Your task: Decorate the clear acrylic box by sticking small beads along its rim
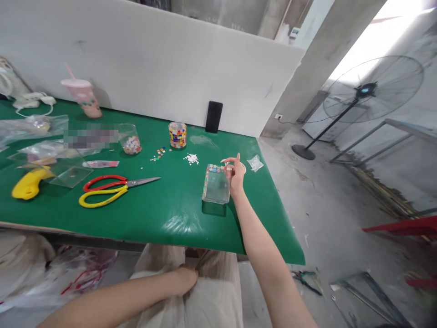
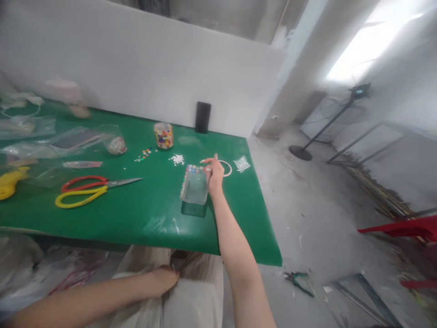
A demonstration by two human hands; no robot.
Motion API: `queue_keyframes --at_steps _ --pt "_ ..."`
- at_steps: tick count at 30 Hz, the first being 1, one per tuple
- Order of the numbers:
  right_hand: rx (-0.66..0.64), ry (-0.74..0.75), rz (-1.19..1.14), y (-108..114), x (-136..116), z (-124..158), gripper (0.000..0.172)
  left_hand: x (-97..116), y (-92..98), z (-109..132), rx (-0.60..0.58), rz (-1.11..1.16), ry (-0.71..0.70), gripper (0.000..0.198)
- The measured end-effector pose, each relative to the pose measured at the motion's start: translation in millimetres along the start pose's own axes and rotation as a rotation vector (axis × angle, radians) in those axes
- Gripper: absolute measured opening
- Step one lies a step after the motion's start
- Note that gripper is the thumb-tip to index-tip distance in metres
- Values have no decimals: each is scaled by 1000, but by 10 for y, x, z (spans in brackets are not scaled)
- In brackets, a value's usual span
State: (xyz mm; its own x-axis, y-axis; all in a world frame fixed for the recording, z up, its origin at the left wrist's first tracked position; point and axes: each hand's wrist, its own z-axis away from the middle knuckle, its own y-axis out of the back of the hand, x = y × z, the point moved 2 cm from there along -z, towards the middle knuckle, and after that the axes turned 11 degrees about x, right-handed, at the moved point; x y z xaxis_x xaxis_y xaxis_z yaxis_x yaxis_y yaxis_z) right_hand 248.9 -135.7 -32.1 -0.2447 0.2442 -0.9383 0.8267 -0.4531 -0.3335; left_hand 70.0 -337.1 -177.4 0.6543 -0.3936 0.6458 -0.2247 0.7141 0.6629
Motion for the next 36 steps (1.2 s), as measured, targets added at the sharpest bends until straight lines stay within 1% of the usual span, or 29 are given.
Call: queue_keyframes --at_steps 3,5,6,7,9,10,12,13,14,15,16,18,20,22,24,26,28,31,33,36 --pt "-9 75 -19 -43 -105 107 36 19 347 178 -35 18 113 30" --pt "-22 114 -30 -87 -165 189 42 89 610 354 -55 91 136 24" --pt "-29 129 -34 -110 -190 229 44 145 740 451 -81 148 134 20" --pt "-35 140 -37 -134 -210 265 46 215 867 544 -113 221 123 21" --pt "-45 149 -38 -176 -234 320 49 381 1114 704 -207 402 117 30" --pt "-49 147 -35 -193 -237 334 50 466 1244 758 -214 494 119 34" --pt "-55 130 -26 -216 -223 336 50 615 1519 804 -124 629 121 40" --pt "-59 116 -20 -222 -206 325 50 674 1661 799 -33 701 117 42" --pt "-62 101 -14 -226 -185 309 49 713 1816 779 155 843 112 43" --pt "-65 86 -8 -227 -162 290 48 743 1950 750 276 891 99 46" --pt "-66 74 -4 -226 -137 271 46 763 2069 710 371 919 85 49" --pt "-62 61 -2 -221 -95 243 43 771 2276 603 551 939 55 47" --pt "-52 67 -6 -217 -74 238 39 746 2443 470 702 921 22 43" --pt "-40 88 -15 -217 -82 258 37 698 2587 332 822 874 -9 43" --pt "-30 123 -28 -222 -116 298 38 646 2716 221 920 799 -32 43" --pt "-30 160 -40 -232 -166 350 41 615 2828 158 983 692 -50 41" --pt "-45 187 -40 -246 -221 402 46 624 2911 144 993 552 -74 33" --pt "-73 210 -19 -267 -293 467 51 686 2977 166 945 302 -124 20" --pt "-82 223 -3 -275 -328 499 52 724 2992 165 895 152 -156 20" --pt "-90 244 20 -276 -358 535 51 738 2992 126 797 -13 -186 22"
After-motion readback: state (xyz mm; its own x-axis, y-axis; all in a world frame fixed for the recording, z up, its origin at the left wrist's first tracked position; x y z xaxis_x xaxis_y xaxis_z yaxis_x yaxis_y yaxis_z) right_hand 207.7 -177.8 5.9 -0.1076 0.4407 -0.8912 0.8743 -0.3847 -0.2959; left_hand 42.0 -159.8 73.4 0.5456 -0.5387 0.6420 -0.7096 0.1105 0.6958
